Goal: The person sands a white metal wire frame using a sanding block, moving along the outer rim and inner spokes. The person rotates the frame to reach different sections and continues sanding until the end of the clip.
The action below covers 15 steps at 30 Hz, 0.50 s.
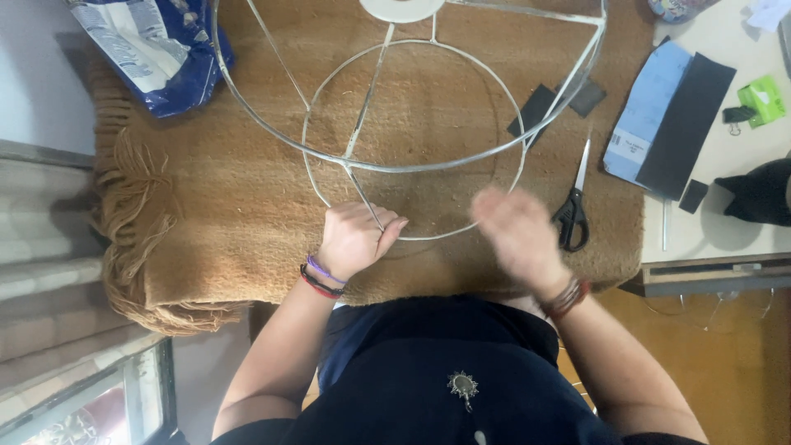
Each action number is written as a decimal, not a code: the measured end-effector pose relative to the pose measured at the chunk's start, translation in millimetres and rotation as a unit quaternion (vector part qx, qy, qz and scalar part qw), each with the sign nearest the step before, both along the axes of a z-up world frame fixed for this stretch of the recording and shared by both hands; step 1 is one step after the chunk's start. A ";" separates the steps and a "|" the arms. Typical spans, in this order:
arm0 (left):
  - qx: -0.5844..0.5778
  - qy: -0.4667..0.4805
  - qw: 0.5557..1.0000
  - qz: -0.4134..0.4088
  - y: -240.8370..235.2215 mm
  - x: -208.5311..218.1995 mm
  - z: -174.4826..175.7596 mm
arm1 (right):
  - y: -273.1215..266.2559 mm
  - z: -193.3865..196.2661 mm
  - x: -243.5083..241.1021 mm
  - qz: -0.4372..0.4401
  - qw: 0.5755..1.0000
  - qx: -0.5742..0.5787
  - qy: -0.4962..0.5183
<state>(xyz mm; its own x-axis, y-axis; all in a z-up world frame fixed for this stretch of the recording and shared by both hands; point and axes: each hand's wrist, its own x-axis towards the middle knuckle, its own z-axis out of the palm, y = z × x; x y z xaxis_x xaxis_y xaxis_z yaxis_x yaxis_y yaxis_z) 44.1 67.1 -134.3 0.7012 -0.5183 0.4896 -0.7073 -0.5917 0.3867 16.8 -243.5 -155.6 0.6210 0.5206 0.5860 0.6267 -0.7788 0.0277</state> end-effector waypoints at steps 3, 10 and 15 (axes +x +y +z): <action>0.011 0.001 1.000 -0.007 2.0 0.0 -5.6 | 10.6 4.3 -6.2 0.091 0.985 0.131 0.063; 0.019 -0.017 1.000 -0.001 1.2 0.7 -7.5 | 6.3 -20.9 -8.7 0.065 0.995 0.068 0.035; 0.003 -0.022 1.000 -0.001 -1.0 2.7 -3.8 | -2.7 -8.5 3.3 -0.025 0.982 0.160 0.097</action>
